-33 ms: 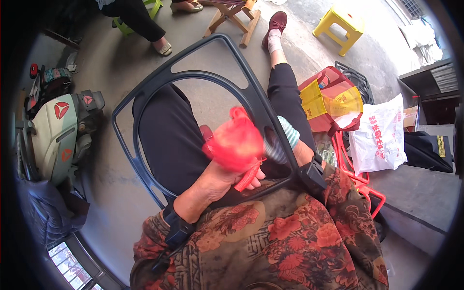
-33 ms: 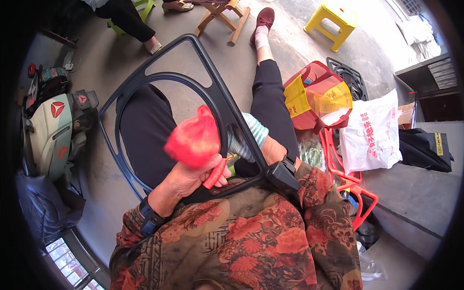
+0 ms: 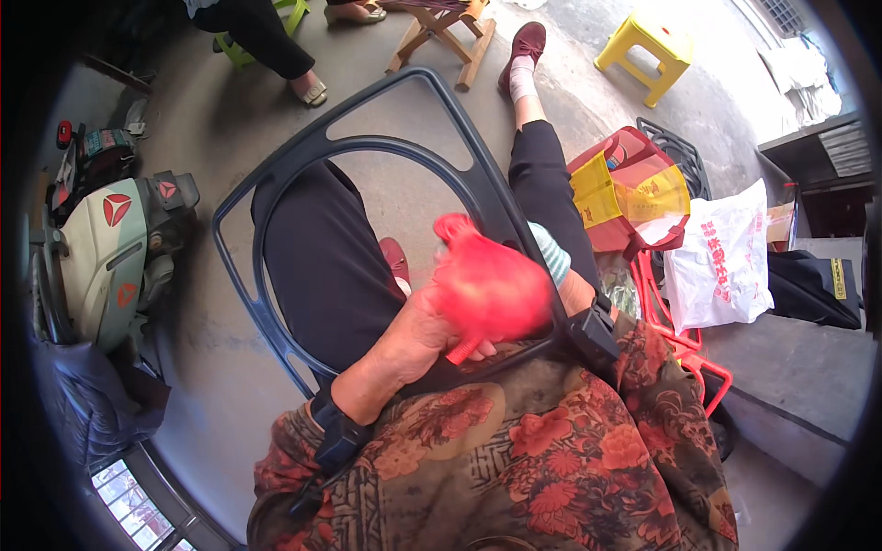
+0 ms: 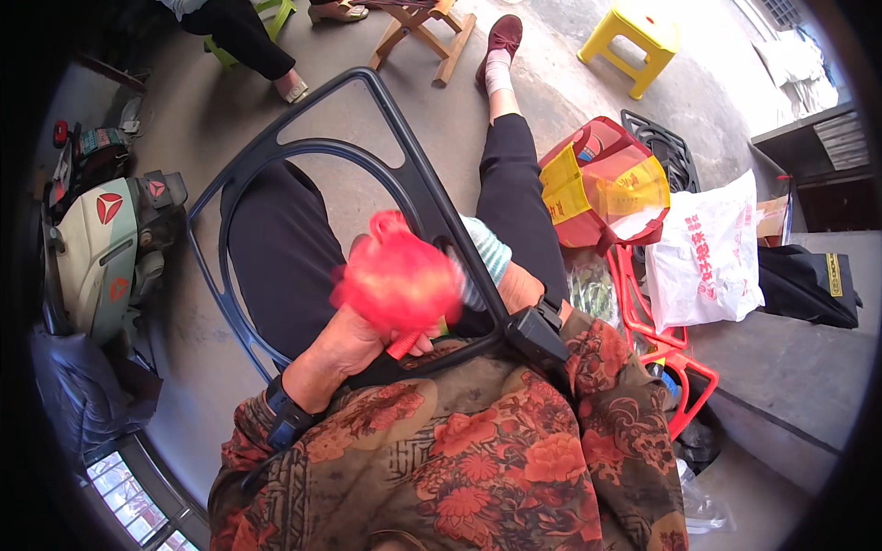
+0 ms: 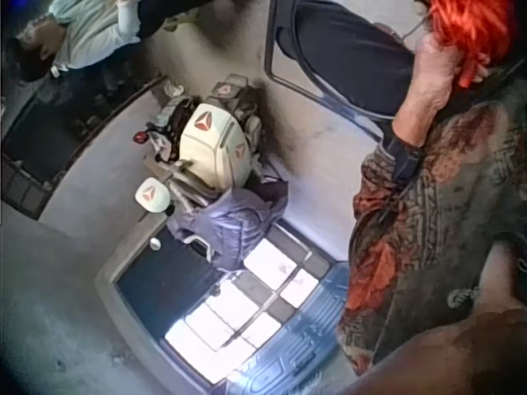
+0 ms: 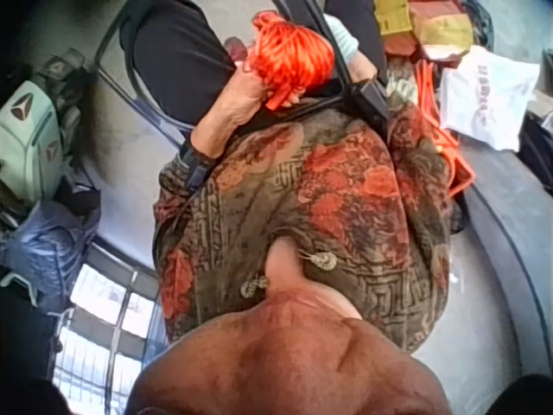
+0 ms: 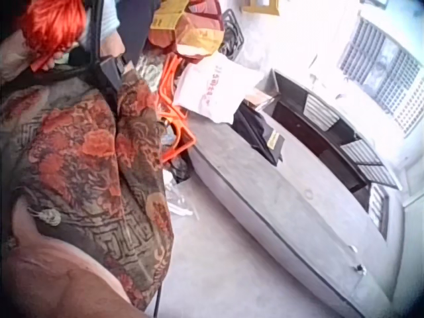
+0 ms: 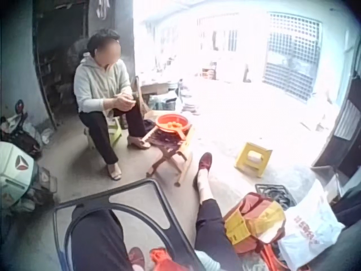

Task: Winding red plastic strapping or rope onto a black plastic frame.

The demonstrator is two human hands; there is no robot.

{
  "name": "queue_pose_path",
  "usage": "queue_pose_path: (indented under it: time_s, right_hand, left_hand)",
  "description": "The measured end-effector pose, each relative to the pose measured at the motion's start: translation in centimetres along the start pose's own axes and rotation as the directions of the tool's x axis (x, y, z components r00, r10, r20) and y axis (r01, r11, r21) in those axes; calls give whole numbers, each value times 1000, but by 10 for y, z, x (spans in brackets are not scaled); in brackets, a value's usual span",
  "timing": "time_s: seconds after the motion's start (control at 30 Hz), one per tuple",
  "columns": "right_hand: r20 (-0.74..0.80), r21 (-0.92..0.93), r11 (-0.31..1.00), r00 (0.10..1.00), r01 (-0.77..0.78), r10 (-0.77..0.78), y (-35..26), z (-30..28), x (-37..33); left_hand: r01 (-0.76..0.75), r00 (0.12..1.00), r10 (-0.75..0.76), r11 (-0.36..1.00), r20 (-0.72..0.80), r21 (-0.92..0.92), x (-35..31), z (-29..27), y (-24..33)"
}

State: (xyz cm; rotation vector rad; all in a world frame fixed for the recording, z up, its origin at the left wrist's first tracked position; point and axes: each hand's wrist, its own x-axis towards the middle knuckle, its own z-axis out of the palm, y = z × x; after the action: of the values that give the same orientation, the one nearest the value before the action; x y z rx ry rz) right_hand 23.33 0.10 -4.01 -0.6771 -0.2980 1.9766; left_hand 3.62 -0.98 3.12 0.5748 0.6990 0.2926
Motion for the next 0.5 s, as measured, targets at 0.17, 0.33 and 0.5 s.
queue_pose_path:
  time_s: [0.17, 0.33, 0.5]
  right_hand:
    - [284, 171, 923, 914, -345, 289, -32, 42, -8]
    - [-64, -656, 746, 994, -112, 92, -40, 51, -33]
    - [-278, -820, 530, 960, -216, -38, -12, 37, -45]
  left_hand:
    - [-141, 982, 152, 985, -112, 98, -4, 1, -6]
    - [-202, 959, 233, 962, -163, 183, -2, -4, -1]
    - [-205, 954, 216, 976, -209, 72, -2, -1, -5]
